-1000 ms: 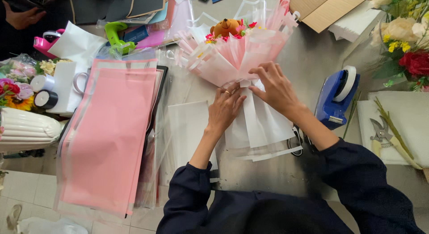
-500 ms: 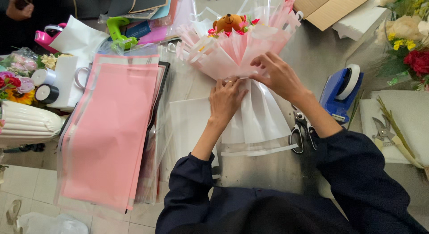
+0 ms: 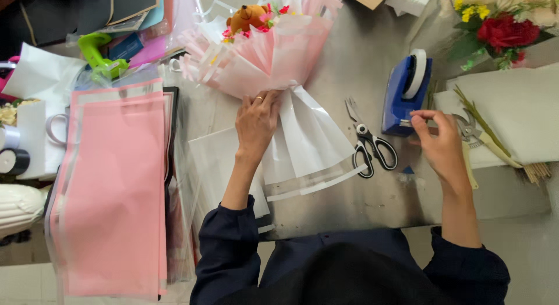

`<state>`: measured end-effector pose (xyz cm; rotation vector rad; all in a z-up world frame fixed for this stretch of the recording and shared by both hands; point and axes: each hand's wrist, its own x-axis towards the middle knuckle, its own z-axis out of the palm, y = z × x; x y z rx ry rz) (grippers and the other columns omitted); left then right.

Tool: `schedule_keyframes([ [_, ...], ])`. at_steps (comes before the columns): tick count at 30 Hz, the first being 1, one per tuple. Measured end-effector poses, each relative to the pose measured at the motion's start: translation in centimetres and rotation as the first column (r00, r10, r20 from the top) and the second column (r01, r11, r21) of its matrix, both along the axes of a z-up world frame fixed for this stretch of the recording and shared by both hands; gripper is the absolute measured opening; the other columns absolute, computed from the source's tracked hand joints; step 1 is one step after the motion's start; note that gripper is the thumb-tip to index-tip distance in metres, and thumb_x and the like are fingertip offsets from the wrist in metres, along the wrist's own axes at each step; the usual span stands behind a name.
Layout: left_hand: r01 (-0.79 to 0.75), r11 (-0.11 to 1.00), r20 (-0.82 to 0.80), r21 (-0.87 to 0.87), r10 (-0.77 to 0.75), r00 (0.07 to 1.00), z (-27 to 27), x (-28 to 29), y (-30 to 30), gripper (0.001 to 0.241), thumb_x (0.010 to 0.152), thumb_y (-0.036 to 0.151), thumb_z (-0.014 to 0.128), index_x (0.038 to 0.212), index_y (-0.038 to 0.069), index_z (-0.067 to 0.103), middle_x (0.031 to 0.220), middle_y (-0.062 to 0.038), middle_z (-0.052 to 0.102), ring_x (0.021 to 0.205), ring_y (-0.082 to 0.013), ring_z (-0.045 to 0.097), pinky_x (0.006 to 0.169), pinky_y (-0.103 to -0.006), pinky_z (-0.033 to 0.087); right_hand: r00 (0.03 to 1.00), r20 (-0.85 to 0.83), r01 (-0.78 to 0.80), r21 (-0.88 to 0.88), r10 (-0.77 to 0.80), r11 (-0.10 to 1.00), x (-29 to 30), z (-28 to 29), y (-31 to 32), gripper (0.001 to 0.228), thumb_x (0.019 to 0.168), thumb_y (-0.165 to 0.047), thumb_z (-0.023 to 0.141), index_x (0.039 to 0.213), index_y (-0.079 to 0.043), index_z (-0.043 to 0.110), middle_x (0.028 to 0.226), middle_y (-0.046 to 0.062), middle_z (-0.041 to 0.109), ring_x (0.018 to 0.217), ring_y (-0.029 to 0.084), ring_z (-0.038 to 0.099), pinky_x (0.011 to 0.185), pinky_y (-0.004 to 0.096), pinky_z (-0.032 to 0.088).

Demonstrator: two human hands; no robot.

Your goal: The person folds white translucent paper into pleated strips and attaches them to the base of a pink-wrapped bouquet containing a teddy bear. They secure the paper with tape and adjust the folds to create a decorative finish.

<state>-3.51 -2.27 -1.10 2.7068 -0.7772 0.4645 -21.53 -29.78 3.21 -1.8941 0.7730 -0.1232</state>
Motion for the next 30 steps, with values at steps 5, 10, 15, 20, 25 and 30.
schedule_keyframes([
  [5, 0.023, 1.000, -0.059, 0.019, -0.022, 0.998, -0.1, 0.1, 0.3, 0.025, 0.088, 0.031, 0.058, 0.113, 0.027, 0.059, 0.104, 0.005, 0.063, 0.084, -0.0224, 0.053, 0.070, -0.0354, 0.050, 0.978, 0.176, 0.081, 0.188, -0.115, 0.979, 0.0, -2.4, -0.7, 0.025, 0.092, -0.024, 0.063, 0.103, -0.002, 0.060, 0.117, 0.016, 0.039, 0.102, 0.031, 0.056, 0.079, 0.040, 0.055],
  [10, 0.068, 0.998, -0.122, 0.019, -0.065, 0.990, 0.9, 0.0, 0.3, 0.027, 0.087, 0.032, 0.060, 0.114, 0.029, 0.058, 0.100, 0.002, 0.061, 0.085, -0.0240, 0.056, 0.069, -0.0372, 0.053, 0.918, 0.274, 0.168, 0.387, -0.287, 0.906, 0.3, -5.0, -0.6, 0.027, 0.086, -0.018, 0.072, 0.098, 0.004, 0.060, 0.119, 0.021, 0.034, 0.103, 0.039, 0.052, 0.076, 0.049, 0.056],
  [15, 0.086, 0.996, -0.143, -0.003, -0.086, 0.986, 2.3, -0.5, 0.1, 0.027, 0.087, 0.031, 0.061, 0.114, 0.024, 0.058, 0.101, -0.001, 0.061, 0.084, -0.0274, 0.056, 0.071, -0.0401, 0.052, 0.789, 0.359, 0.291, 0.496, -0.499, 0.818, -0.1, -3.1, 2.6, 0.023, 0.087, -0.012, 0.062, 0.081, 0.005, 0.048, 0.125, 0.021, 0.032, 0.110, 0.032, 0.043, 0.088, 0.052, 0.051],
  [20, 0.077, 0.997, -0.123, 0.009, -0.075, 0.990, 2.3, -0.6, 0.0, 0.029, 0.086, 0.032, 0.063, 0.114, 0.027, 0.057, 0.099, 0.002, 0.061, 0.082, -0.0257, 0.057, 0.072, -0.0376, 0.051, 0.793, 0.408, 0.325, 0.345, -0.452, 0.881, -1.3, -7.6, 3.5, 0.026, 0.089, -0.016, 0.061, 0.082, 0.007, 0.050, 0.125, 0.016, 0.031, 0.118, 0.030, 0.041, 0.097, 0.043, 0.047],
  [25, 0.068, 0.998, -0.119, 0.009, -0.067, 0.991, 2.3, -0.5, 0.0, 0.031, 0.086, 0.032, 0.063, 0.116, 0.028, 0.057, 0.099, 0.002, 0.060, 0.082, -0.0250, 0.056, 0.073, -0.0367, 0.051, 0.907, 0.357, 0.277, -0.106, -0.223, 0.955, -1.9, -8.8, 1.3, 0.017, 0.086, -0.017, 0.067, 0.084, -0.002, 0.058, 0.113, 0.011, 0.041, 0.115, 0.032, 0.046, 0.099, 0.045, 0.041],
  [30, 0.066, 0.998, -0.153, 0.001, -0.065, 0.986, 2.4, -0.4, 0.1, 0.030, 0.088, 0.032, 0.063, 0.117, 0.027, 0.057, 0.097, 0.003, 0.059, 0.082, -0.0223, 0.056, 0.071, -0.0341, 0.052, 1.000, 0.024, -0.003, -0.387, 0.013, 0.922, -3.9, -8.8, -0.1, 0.013, 0.082, -0.016, 0.070, 0.083, -0.004, 0.064, 0.103, 0.011, 0.045, 0.098, 0.030, 0.056, 0.084, 0.037, 0.050],
])
